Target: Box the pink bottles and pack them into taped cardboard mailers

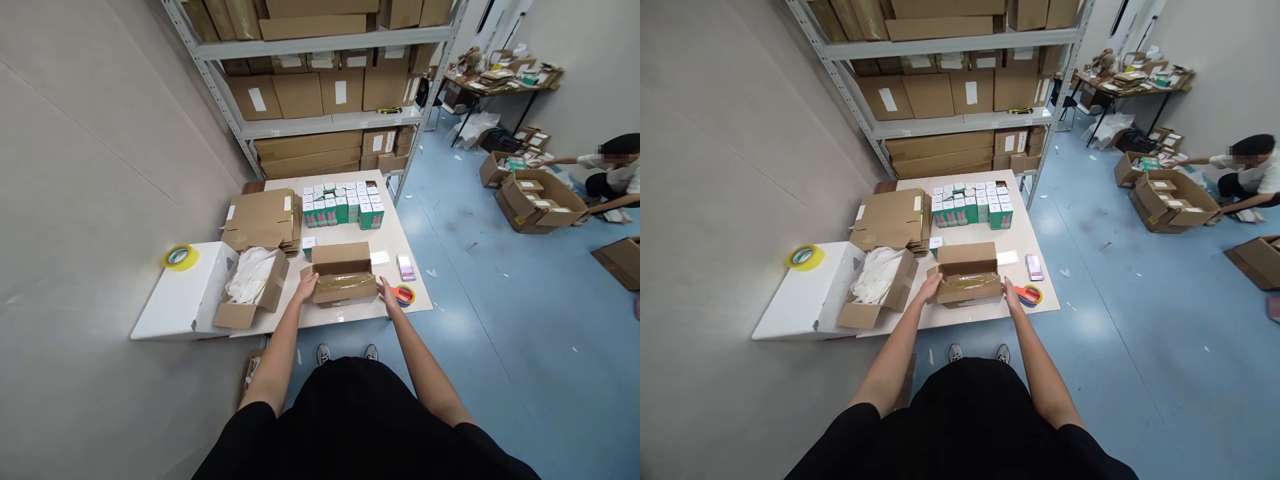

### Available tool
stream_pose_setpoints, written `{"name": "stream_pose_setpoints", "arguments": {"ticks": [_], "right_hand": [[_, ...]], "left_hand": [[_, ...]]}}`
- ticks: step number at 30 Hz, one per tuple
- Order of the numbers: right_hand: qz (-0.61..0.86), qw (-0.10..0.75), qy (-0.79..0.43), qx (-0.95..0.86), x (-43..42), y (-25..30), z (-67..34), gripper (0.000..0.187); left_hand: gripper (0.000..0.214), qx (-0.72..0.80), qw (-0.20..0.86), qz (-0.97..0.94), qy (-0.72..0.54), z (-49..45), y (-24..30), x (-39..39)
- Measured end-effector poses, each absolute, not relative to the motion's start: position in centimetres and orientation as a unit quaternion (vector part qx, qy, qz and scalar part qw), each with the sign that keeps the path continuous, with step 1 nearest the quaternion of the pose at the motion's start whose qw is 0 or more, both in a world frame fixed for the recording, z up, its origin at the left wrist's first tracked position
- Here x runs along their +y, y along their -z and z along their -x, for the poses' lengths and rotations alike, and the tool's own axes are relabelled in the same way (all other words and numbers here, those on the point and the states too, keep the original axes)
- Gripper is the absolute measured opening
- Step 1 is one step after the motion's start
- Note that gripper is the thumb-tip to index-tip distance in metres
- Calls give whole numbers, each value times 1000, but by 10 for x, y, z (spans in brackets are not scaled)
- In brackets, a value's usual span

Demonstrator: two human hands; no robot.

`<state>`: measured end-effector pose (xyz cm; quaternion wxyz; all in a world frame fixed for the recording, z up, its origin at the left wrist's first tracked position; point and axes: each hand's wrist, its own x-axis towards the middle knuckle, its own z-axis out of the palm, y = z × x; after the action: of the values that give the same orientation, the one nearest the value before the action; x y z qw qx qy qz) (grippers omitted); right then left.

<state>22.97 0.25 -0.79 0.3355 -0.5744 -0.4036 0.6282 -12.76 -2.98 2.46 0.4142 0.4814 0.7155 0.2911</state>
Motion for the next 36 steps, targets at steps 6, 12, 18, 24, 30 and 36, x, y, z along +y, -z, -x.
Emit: {"name": "stream_pose_setpoints", "arguments": {"ticks": [6, 12, 18, 24, 30, 36], "right_hand": [[558, 326, -677, -352, 0, 3, -239, 79], [535, 296, -670, -421, -2, -3, -238, 82], [518, 278, -651, -479, -6, -5, -234, 89], [505, 269, -633, -522, -4, 0, -243, 91], [481, 266, -607, -574, 7, -6, -226, 86], [436, 238, -566, -658, 4, -25, -168, 77]], "left_hand": [[54, 646, 493, -535, -233, 151, -18, -66], [106, 693, 387, -571, -210, 119, 6, -88], [37, 782, 326, -486, -215, 79, 38, -103], [10, 789, 291, -479, -251, 67, 41, -122], [10, 789, 256, -466, -309, 61, 39, -164], [10, 816, 211, -407, -351, 66, 35, -211]]}}
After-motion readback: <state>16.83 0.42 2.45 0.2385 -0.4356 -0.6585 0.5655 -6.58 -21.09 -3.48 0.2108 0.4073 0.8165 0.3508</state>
